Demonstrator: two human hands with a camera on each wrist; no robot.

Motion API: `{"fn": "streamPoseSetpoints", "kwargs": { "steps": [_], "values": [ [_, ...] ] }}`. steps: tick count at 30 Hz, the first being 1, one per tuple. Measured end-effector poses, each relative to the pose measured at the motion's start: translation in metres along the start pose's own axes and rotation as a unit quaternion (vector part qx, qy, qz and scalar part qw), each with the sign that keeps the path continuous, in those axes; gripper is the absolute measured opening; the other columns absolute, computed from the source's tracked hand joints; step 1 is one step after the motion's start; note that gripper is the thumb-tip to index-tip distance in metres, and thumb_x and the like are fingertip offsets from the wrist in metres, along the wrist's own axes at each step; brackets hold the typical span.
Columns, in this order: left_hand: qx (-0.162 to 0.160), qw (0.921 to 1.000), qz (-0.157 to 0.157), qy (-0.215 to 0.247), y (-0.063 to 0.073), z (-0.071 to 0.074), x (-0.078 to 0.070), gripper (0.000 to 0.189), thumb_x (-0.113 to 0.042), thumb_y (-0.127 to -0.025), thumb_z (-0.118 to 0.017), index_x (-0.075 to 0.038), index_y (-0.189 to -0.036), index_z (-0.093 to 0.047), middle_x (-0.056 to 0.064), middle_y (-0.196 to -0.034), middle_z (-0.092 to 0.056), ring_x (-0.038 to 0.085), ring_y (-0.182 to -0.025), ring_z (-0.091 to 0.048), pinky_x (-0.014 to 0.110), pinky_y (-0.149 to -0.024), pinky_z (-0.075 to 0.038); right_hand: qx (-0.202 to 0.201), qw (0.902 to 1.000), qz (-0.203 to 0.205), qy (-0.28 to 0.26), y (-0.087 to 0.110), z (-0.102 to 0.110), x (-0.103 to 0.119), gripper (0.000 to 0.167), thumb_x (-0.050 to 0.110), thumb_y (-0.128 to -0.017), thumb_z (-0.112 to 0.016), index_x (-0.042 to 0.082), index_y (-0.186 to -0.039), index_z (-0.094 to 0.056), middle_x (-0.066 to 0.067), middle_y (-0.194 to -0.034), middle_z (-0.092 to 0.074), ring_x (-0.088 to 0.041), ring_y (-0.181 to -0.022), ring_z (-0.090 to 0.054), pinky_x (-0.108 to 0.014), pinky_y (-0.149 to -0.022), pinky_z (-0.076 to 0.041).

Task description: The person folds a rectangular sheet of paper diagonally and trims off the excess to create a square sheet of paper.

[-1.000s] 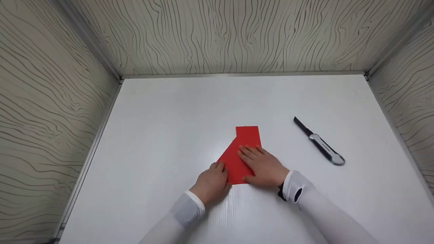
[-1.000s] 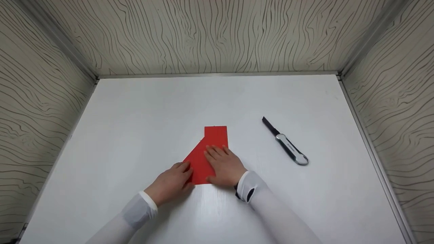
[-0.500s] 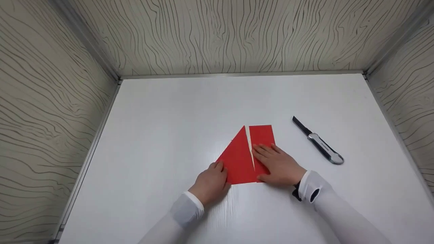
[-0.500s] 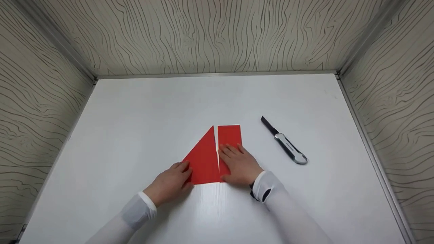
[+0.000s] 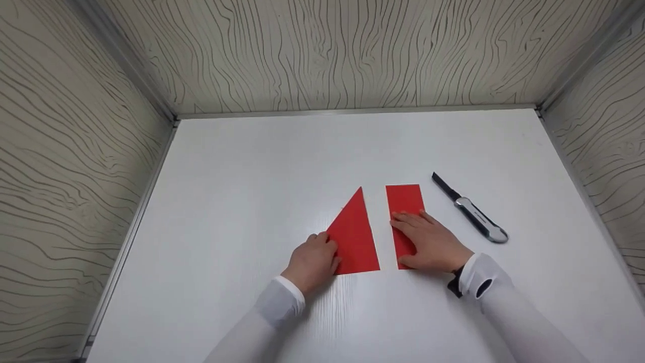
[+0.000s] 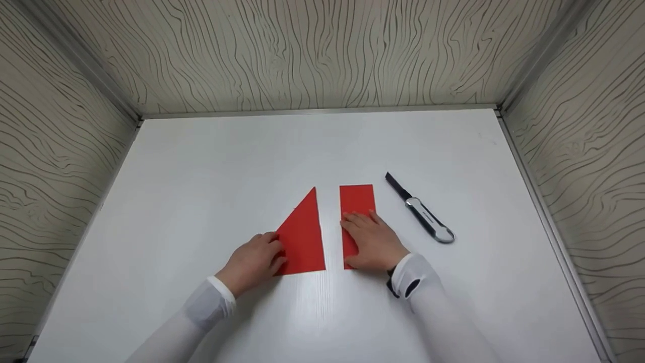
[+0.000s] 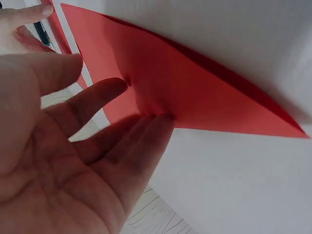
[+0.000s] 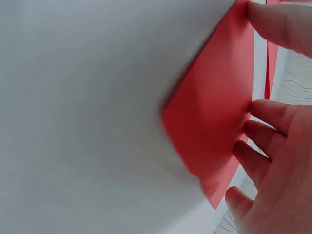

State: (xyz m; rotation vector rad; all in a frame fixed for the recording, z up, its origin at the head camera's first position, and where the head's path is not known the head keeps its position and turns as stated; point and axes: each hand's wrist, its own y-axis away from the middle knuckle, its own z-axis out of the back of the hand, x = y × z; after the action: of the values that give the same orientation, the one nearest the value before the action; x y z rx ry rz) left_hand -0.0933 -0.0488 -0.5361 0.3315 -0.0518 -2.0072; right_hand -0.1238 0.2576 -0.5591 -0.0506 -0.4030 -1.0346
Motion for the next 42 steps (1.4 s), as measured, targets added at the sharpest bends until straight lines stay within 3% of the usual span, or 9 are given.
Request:
{"fn": "streamPoseSetpoints", "kwargs": {
  "steps": [5, 9, 16, 25, 35, 39, 42],
  "values": [
    [-0.009, 0.9998, 0.018, -0.001, -0.007, -0.005, -0.001, 0.049, -0.034, -0.083, -0.085, -0.013, -0.122, -0.063, 0.015, -0.138, -0.059, 0.030, -0.115, -0.060, 0.038, -0.087, -0.059, -0.073, 0.9961, -0.034, -0.037, -0.005, -0.003, 0.014, 0.058, 0.029, -0.092, -0.072, 0.005, -0.142, -0.059, -0.012, -0.146, -0.053, -0.033, -0.134, -0.047, -0.053, -0.113, -0.037],
    [-0.008, 0.9995, 0.029, -0.012, -0.008, -0.006, -0.004, 0.066, -0.034, -0.075, -0.092, -0.015, -0.128, -0.059, 0.012, -0.136, -0.059, 0.029, -0.116, -0.059, 0.038, -0.088, -0.059, -0.108, 0.9876, -0.070, -0.090, -0.017, -0.004, 0.034, 0.045, 0.021, -0.095, -0.069, 0.005, -0.138, -0.064, -0.013, -0.132, -0.060, -0.032, -0.121, -0.055, -0.049, -0.100, -0.051],
    [-0.019, 0.9988, 0.023, -0.038, -0.009, -0.006, -0.008, 0.066, -0.034, -0.076, -0.091, -0.011, -0.129, -0.059, 0.014, -0.131, -0.061, 0.029, -0.111, -0.061, 0.038, -0.084, -0.061, -0.072, 0.9789, -0.135, -0.135, -0.042, -0.006, 0.059, 0.052, 0.023, -0.094, -0.070, 0.004, -0.141, -0.061, -0.013, -0.128, -0.059, -0.032, -0.116, -0.056, -0.044, -0.091, -0.056],
    [-0.021, 0.9988, 0.017, -0.041, -0.007, -0.005, -0.006, 0.066, -0.032, -0.074, -0.093, -0.014, -0.127, -0.059, 0.010, -0.124, -0.062, 0.025, -0.104, -0.062, 0.035, -0.084, -0.060, -0.087, 0.9669, -0.164, -0.175, -0.055, -0.012, 0.070, 0.058, 0.024, -0.091, -0.076, 0.003, -0.143, -0.059, -0.016, -0.130, -0.057, -0.033, -0.116, -0.055, -0.045, -0.089, -0.058],
    [-0.023, 0.9991, 0.012, -0.032, -0.007, -0.004, -0.005, 0.063, -0.032, -0.076, -0.091, -0.014, -0.127, -0.058, 0.008, -0.120, -0.062, 0.024, -0.103, -0.061, 0.035, -0.086, -0.060, -0.101, 0.9548, -0.188, -0.207, -0.060, -0.014, 0.071, 0.054, 0.025, -0.094, -0.072, 0.002, -0.141, -0.060, -0.016, -0.127, -0.057, -0.032, -0.113, -0.055, -0.045, -0.088, -0.057],
    [-0.022, 0.9991, 0.013, -0.034, -0.007, -0.004, -0.006, 0.062, -0.032, -0.077, -0.091, -0.014, -0.127, -0.058, 0.008, -0.121, -0.062, 0.023, -0.103, -0.061, 0.035, -0.086, -0.060, -0.112, 0.9419, -0.195, -0.250, -0.062, -0.014, 0.070, 0.051, 0.024, -0.094, -0.072, 0.003, -0.139, -0.062, -0.013, -0.123, -0.060, -0.029, -0.108, -0.057, -0.043, -0.088, -0.057],
    [-0.021, 0.9990, 0.015, -0.037, -0.008, -0.004, -0.006, 0.060, -0.032, -0.077, -0.091, -0.013, -0.125, -0.058, 0.009, -0.120, -0.061, 0.023, -0.103, -0.061, 0.034, -0.083, -0.060, -0.117, 0.9163, -0.203, -0.325, -0.063, -0.014, 0.069, 0.050, 0.025, -0.093, -0.074, 0.006, -0.137, -0.061, -0.009, -0.119, -0.062, -0.026, -0.105, -0.059, -0.040, -0.088, -0.057]
  ]
}}
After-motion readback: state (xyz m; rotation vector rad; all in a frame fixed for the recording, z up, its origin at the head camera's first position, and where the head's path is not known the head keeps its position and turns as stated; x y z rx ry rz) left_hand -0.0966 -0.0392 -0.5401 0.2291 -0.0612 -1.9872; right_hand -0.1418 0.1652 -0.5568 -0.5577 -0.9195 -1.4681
